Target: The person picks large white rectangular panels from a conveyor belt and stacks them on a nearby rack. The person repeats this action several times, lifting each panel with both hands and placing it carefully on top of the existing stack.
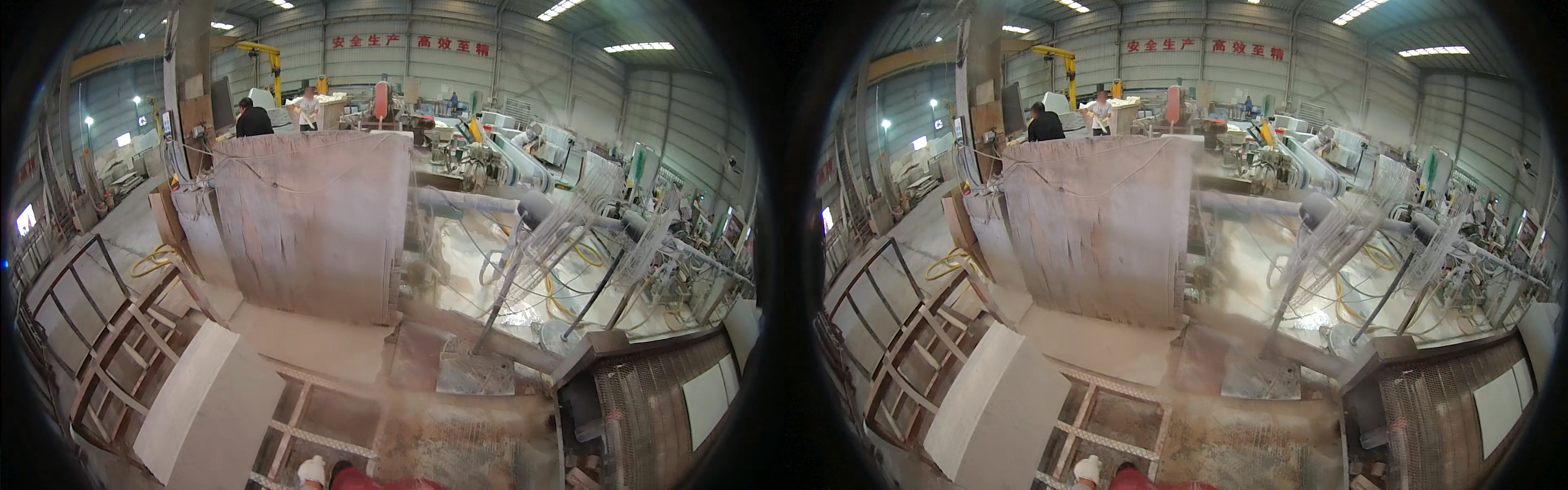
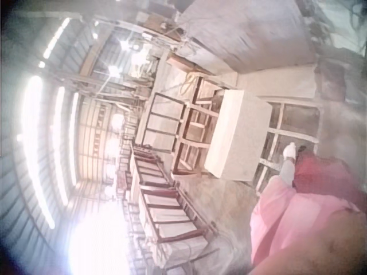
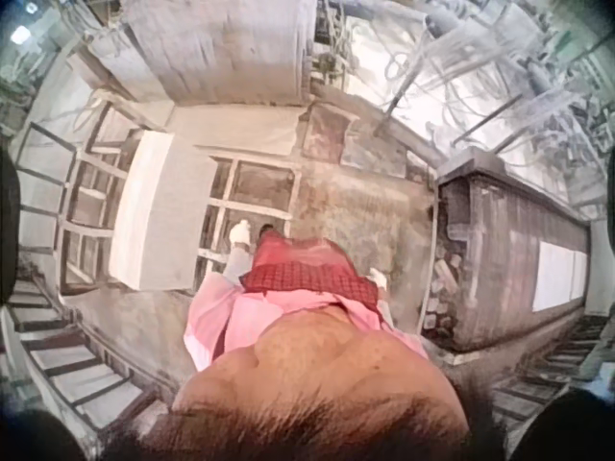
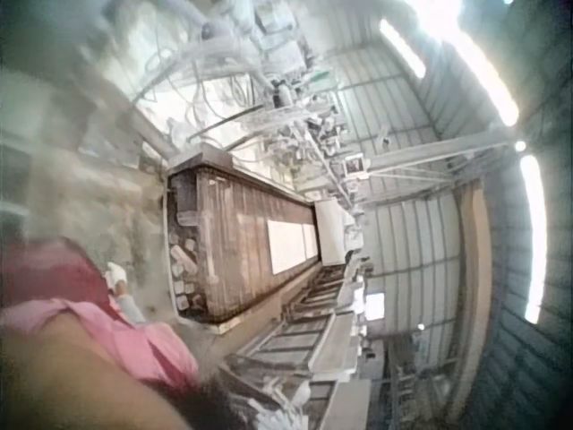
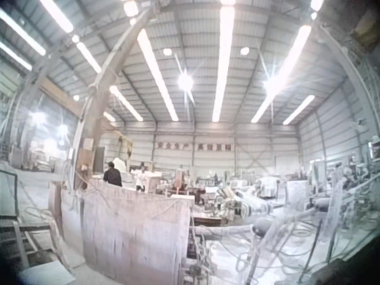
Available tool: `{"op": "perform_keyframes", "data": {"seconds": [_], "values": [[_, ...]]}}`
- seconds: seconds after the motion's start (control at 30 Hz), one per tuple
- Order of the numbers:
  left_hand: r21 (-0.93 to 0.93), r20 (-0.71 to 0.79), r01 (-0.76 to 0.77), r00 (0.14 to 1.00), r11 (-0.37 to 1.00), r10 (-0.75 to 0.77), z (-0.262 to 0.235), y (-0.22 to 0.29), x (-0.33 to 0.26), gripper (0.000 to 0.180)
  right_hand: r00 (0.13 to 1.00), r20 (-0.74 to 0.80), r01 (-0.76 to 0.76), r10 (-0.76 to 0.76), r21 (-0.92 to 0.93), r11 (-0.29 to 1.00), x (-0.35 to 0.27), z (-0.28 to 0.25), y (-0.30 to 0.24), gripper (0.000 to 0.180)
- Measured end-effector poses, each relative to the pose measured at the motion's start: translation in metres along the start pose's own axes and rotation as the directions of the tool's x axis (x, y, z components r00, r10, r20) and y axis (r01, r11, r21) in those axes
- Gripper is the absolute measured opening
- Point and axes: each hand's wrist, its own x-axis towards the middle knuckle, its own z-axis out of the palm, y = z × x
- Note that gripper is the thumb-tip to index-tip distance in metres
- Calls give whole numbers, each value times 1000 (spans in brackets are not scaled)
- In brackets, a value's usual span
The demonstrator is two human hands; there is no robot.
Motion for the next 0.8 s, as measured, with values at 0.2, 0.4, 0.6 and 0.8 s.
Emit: {"op": "perform_keyframes", "data": {"seconds": [0.2,0.4,0.6,0.8], "values": [[-232,158,558,830,797,-535,-3,-14,-26,41,990,44,-141,135,195,971,12,-55,28,36],[-419,289,382,916,824,-278,41,7,-2,45,984,18,-179,180,230,957,13,-72,50,38],[-376,304,39,949,926,83,69,37,32,48,979,16,-195,202,341,919,-12,-70,45,38],[-52,461,-118,878,992,128,63,52,19,43,971,-98,-165,216,378,911,1,-72,59,40]]}}
